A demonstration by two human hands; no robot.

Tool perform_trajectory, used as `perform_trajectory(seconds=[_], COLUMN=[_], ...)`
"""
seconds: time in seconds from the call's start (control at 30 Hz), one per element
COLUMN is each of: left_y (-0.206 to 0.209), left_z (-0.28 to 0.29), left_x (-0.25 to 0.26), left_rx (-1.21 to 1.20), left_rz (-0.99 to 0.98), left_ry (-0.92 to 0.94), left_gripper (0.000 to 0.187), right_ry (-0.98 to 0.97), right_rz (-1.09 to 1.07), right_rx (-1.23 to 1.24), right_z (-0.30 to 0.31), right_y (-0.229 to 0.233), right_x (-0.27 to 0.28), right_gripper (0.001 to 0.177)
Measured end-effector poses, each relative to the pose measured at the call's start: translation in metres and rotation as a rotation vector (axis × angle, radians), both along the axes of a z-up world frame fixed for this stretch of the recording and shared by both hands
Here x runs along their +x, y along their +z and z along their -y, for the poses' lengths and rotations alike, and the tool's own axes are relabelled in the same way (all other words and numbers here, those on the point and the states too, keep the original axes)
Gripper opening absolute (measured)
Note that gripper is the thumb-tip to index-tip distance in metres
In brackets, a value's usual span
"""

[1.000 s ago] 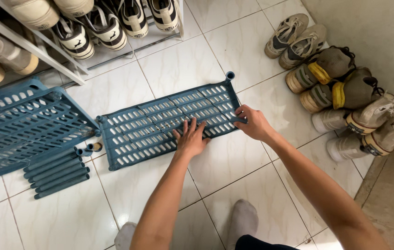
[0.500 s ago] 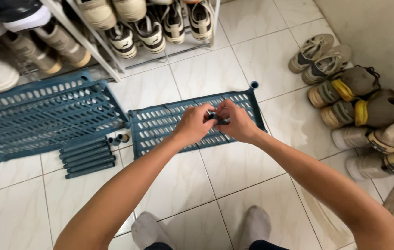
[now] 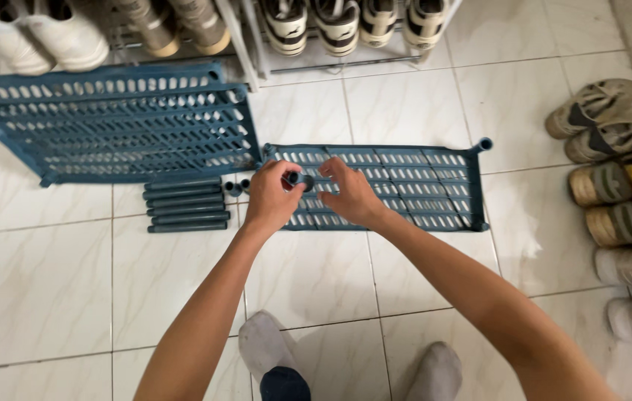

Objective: The person assembles a blue plastic shoe rack by inserting cylindrical legs into the perforated panels. They connect multiple panels together and then place a pair of sneakers onto the assembled rack.

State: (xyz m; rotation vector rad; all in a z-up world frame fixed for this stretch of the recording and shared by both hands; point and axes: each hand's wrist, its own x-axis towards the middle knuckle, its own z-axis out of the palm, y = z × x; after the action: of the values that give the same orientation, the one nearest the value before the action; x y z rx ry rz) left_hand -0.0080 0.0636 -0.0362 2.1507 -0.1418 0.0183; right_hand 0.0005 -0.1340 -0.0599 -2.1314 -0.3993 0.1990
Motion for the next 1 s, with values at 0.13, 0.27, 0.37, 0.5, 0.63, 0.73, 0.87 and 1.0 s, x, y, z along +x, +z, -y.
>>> perform_trajectory(seconds=[0.13, 0.27, 0.37, 0.5, 0.63, 0.73, 0.87, 1.0], left_y=[-0.031, -0.056, -0.073, -0.092, -0.104, -0.108, -0.113, -0.117], left_z=[-0.045, -0.077, -0.090, -0.095, -0.097, -0.101, -0.104, -0.107], left_x=[-0.014, -0.028, -0.037, -0.042, -0.043, -0.038, -0.032, -0.032], left_rx=[0.001, 0.107, 0.203, 0.421, 0.532, 0.602, 0.681, 0.705], left_rz=[-0.013, -0.047, -0.035, -0.113, -0.178, -0.200, -0.207, -0.196], left_ry=[0.153, 0.272, 0.320, 0.294, 0.256, 0.251, 0.241, 0.235], left_gripper=[0.028, 0.030, 0.028, 0.028, 0.028, 0.029, 0.033, 0.033], right_ry=[0.019, 0.079, 0.176, 0.172, 0.168, 0.136, 0.124, 0.119], right_rz=[0.026, -0.207, -0.164, -0.208, -0.226, -0.198, -0.188, -0.159], right_rx=[-0.049, -0.192, -0.287, -0.415, -0.487, -0.473, -0.456, -0.458], right_z=[-0.039, -0.073, -0.092, -0.107, -0.112, -0.112, -0.111, -0.108], right_y=[-0.024, -0.037, -0.047, -0.062, -0.077, -0.084, -0.088, -0.086], right_x=[-0.004, -0.016, -0.025, -0.034, -0.041, -0.041, -0.043, -0.047], right_gripper=[0.045, 0.048, 0.056, 0.063, 0.052, 0.043, 0.042, 0.042])
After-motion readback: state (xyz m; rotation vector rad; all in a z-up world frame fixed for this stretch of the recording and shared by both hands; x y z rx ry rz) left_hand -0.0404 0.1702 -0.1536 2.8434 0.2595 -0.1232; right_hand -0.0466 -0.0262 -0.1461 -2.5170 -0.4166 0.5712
